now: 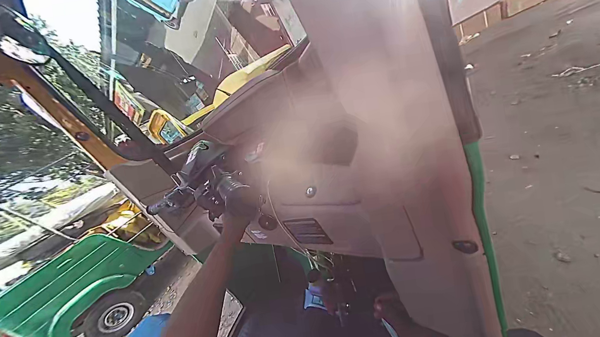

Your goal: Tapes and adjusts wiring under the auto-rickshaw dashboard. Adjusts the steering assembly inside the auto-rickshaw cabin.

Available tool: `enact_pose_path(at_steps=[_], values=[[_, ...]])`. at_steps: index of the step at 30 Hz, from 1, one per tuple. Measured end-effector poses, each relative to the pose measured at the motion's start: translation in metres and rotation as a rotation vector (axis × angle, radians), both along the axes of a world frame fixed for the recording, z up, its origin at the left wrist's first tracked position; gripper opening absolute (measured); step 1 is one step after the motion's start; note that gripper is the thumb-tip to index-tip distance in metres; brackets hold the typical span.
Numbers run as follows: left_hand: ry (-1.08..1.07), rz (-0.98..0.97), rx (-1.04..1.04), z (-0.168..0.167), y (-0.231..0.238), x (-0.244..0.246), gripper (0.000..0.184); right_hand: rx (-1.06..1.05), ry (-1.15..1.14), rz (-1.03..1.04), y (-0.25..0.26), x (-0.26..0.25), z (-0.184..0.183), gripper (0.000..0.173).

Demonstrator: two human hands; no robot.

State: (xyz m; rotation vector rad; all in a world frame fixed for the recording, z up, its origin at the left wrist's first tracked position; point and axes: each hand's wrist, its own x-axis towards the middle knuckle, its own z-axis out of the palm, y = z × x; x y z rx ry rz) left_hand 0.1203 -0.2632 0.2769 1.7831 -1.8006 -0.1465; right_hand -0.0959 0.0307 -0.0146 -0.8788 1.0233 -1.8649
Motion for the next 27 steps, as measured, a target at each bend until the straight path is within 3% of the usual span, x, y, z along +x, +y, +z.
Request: enact_pose_path(at_steps=[2,4,6,8,10,13,16,19,23,26,27], values=[[0.203,-0.097,0.072,0.006,0.016,0.018,0.043,0.014,0.000,-0.004,0.004,0.002,0.003,0.014],[0.303,-0.099,-0.075,0.019,0.032,0.044,0.038,0.066,0.026,0.017,0.010,0.005,0.014,0.012],[0.131,-0.114,-0.185,0.047,0.035,0.063,0.030,0.081,0.056,0.032,0.012,0.001,0.024,0.011],[-0.044,-0.255,-0.034,0.076,0.042,0.095,0.020,0.086,0.034,0.032,0.016,0.001,0.025,0.011],[0.038,-0.452,0.061,0.092,0.055,0.126,0.018,0.021,-0.014,0.058,0.014,0.004,0.022,0.010],[0.180,-0.759,0.032,0.086,0.067,0.139,0.024,-0.042,-0.058,0.115,0.009,0.002,0.015,0.018],[0.353,-0.926,-0.082,0.081,0.064,0.116,0.023,0.004,-0.242,0.193,0.009,0.008,0.016,0.024],[0.502,-0.973,-0.128,0.073,0.051,0.099,0.024,0.094,-0.368,0.223,0.007,0.010,0.017,0.027],[0.571,-1.037,-0.151,0.066,0.042,0.100,0.033,0.126,-0.350,0.219,0.004,0.007,0.018,0.028],[0.529,-0.812,-0.120,0.061,0.051,0.097,0.007,0.147,-0.361,0.240,0.005,0.011,0.021,0.029],[0.463,-0.711,-0.061,0.053,0.043,0.094,0.007,0.162,-0.375,0.234,0.009,0.009,0.020,0.028]])
